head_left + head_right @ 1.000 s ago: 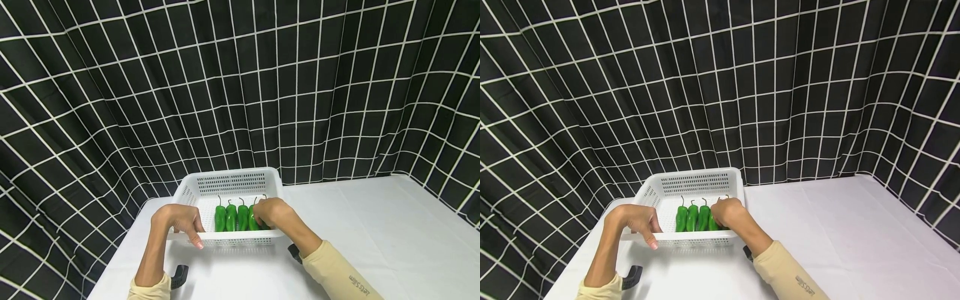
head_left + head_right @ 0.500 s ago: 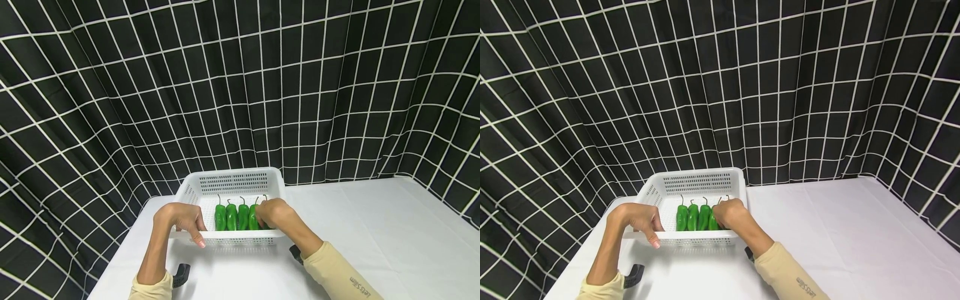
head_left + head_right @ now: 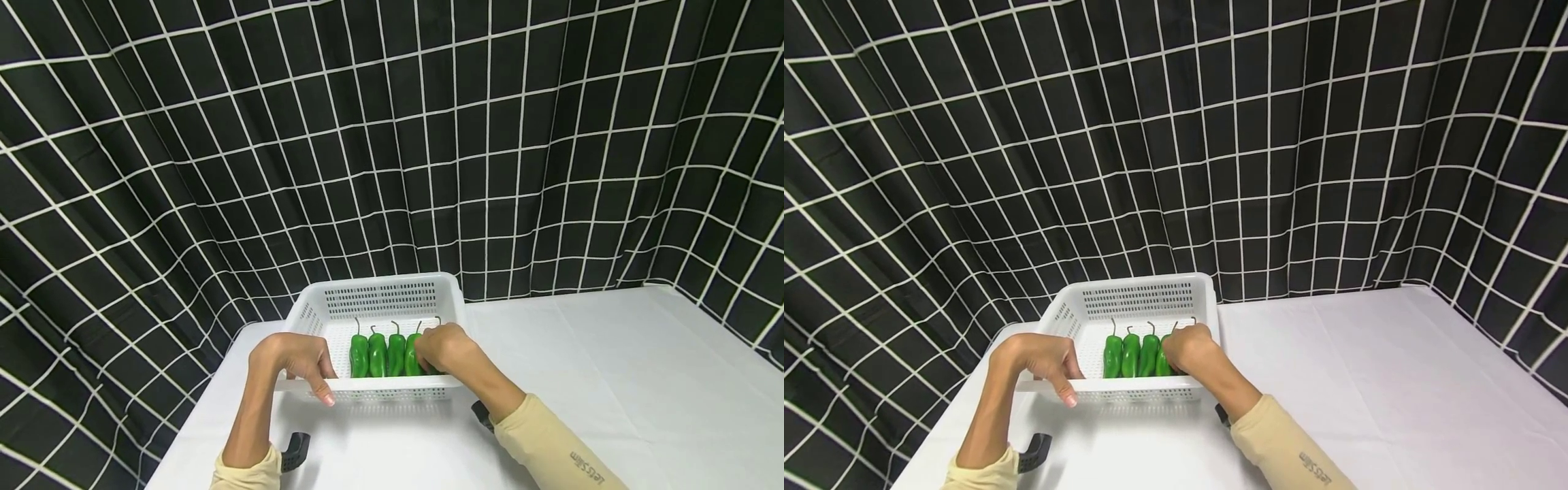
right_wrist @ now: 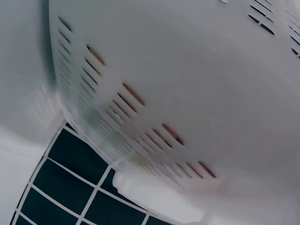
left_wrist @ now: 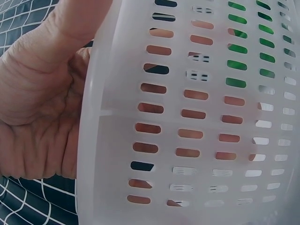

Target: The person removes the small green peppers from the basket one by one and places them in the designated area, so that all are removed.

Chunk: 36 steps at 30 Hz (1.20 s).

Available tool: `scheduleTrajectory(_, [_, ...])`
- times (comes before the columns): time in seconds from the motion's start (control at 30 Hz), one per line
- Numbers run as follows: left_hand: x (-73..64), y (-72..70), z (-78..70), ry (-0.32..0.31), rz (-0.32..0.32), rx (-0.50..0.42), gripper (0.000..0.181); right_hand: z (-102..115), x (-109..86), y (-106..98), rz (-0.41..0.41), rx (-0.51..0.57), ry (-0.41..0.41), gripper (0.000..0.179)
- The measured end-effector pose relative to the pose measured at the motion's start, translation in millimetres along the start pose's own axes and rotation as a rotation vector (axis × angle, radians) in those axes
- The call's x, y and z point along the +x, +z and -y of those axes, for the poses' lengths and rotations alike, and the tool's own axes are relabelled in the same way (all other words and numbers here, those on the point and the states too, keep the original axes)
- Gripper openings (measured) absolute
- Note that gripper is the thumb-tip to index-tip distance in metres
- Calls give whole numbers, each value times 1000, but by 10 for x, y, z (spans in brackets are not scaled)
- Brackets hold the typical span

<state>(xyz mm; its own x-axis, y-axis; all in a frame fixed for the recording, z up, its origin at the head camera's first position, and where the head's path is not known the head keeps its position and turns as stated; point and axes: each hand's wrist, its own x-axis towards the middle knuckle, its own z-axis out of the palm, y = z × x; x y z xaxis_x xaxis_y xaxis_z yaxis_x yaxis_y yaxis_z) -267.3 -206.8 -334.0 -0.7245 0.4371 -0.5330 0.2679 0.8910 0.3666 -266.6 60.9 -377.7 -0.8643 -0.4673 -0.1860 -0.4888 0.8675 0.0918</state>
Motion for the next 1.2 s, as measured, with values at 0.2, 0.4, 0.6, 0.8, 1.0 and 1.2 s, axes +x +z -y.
scheduleTrajectory(0.2, [-7,-2,3,20,16,-5,25,0,-61,-74,-64,-53,-19,18])
scheduleTrajectory(0.4, [-5,-2,-1,30,20,-3,24,-58,-184,-203,-135,-57,-88,35])
scheduleTrajectory(0.6, [-18,-2,1,16,9,-9,25,-212,-306,-368,-162,131,-181,55])
scheduleTrajectory(0.8, [-10,-4,-1,4,12,-11,28,-444,-407,-460,-162,416,-292,58])
scheduleTrajectory(1.0, [-7,-22,-15,10,10,9,27,-645,-449,-527,-181,519,-402,46])
scheduleTrajectory(1.2, [-12,-14,-9,-3,7,-7,28,-752,-459,-550,-198,576,-372,44])
